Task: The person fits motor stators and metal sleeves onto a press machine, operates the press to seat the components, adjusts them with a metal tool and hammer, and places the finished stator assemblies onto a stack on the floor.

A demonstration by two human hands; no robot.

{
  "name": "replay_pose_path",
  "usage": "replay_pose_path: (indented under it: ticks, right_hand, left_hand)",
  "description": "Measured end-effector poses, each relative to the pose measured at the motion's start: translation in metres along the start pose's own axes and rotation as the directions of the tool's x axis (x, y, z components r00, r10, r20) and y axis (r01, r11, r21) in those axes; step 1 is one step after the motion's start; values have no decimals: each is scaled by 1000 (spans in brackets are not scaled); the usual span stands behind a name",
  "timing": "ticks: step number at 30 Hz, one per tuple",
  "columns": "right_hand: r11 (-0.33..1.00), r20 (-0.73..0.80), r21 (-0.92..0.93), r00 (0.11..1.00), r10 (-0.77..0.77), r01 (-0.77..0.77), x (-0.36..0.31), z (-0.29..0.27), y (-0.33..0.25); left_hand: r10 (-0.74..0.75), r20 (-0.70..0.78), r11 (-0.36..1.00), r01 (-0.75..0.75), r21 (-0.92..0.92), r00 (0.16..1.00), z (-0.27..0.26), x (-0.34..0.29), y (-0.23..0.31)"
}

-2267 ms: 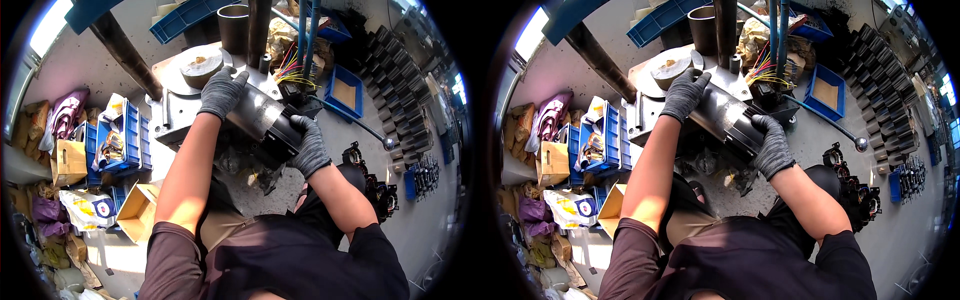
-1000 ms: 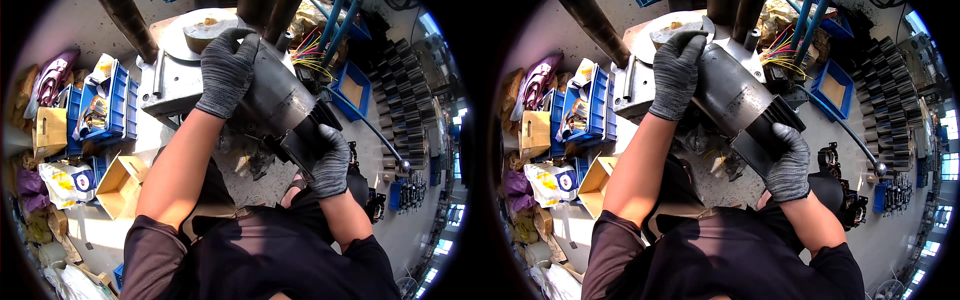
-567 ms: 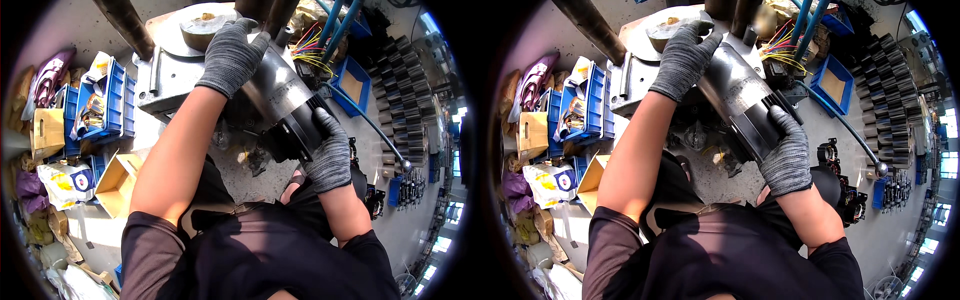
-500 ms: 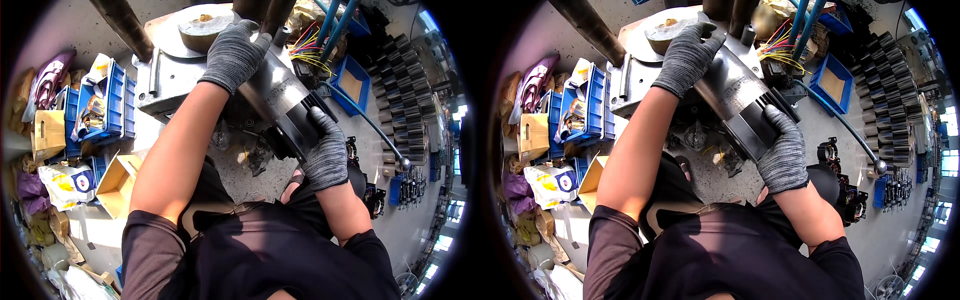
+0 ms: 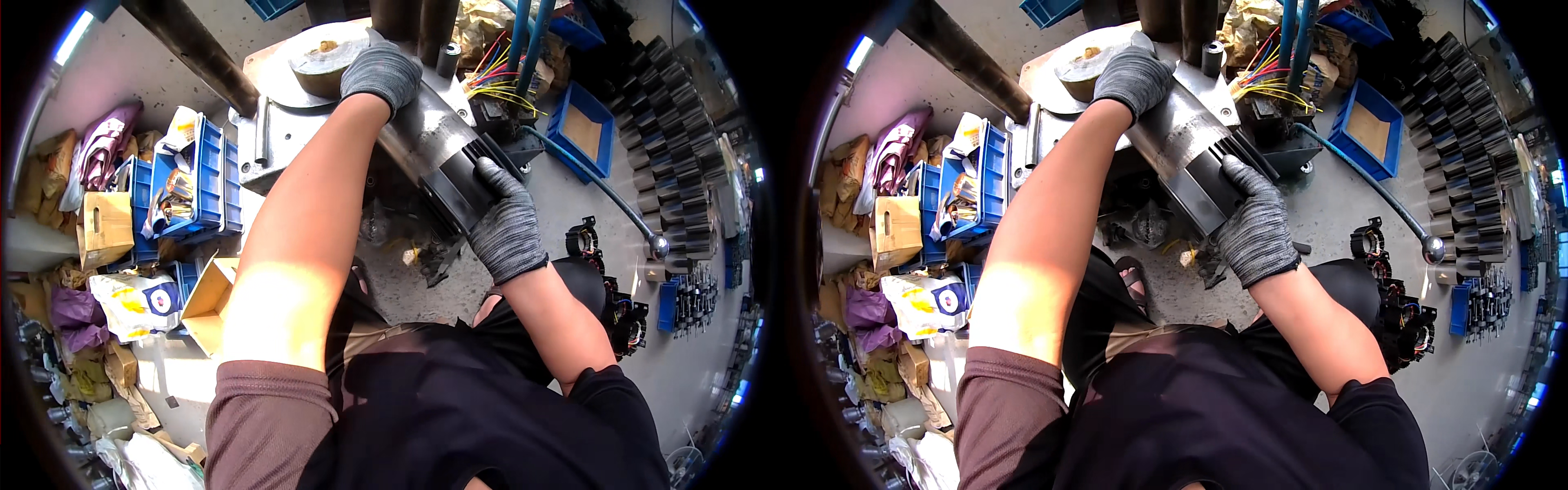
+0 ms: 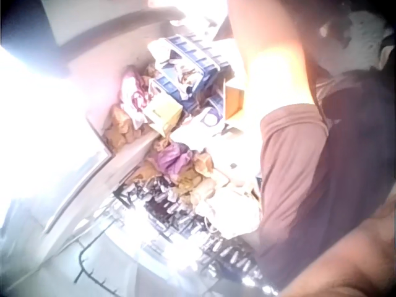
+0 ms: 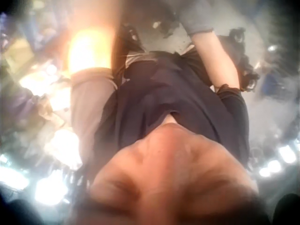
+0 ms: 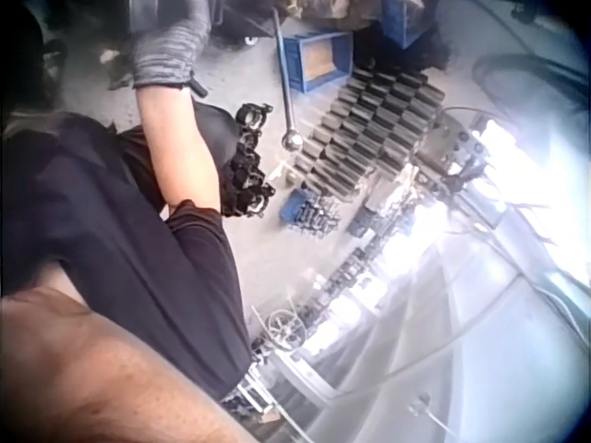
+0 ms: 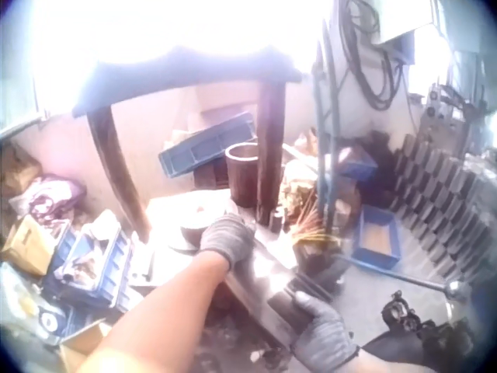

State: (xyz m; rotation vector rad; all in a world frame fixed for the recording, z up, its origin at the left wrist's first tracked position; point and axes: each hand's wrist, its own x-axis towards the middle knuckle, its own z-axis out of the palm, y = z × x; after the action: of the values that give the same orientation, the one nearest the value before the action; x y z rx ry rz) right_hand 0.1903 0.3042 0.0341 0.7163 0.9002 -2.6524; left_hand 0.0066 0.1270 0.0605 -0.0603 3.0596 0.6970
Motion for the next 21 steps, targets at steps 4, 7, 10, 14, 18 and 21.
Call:
replay_pose_path:
  ticks: [4,7,10,14,18,21]
  right_hand:
    - [1000,-76,1,997,9,-9,-19,-10,-9]
    - [996,-113,-57,992,63,-70,-60,-9,-23]
    - [995,-190,-65,980,57,-70,-54,-34,-31]
    - [994,-271,-6,957,106,-112,-39,-50,-31]
    - [995,-251,-37,965,80,-93,-27,-71,-31]
    - [992,-184,-81,980,81,-97,-24,-64,-34]
  left_hand:
    - [-12,-33,1000,13,18,999,8,9,0]
    - [78,-109,981,-56,187,991,6,29,-23]
    - [70,-53,976,-58,211,996,-3,18,-5]
    - [102,-103,968,-75,240,989,-9,16,-23]
    - [102,-76,972,-83,222,992,-8,10,-9]
    - [170,-48,929,-144,341,984,-15,-1,3]
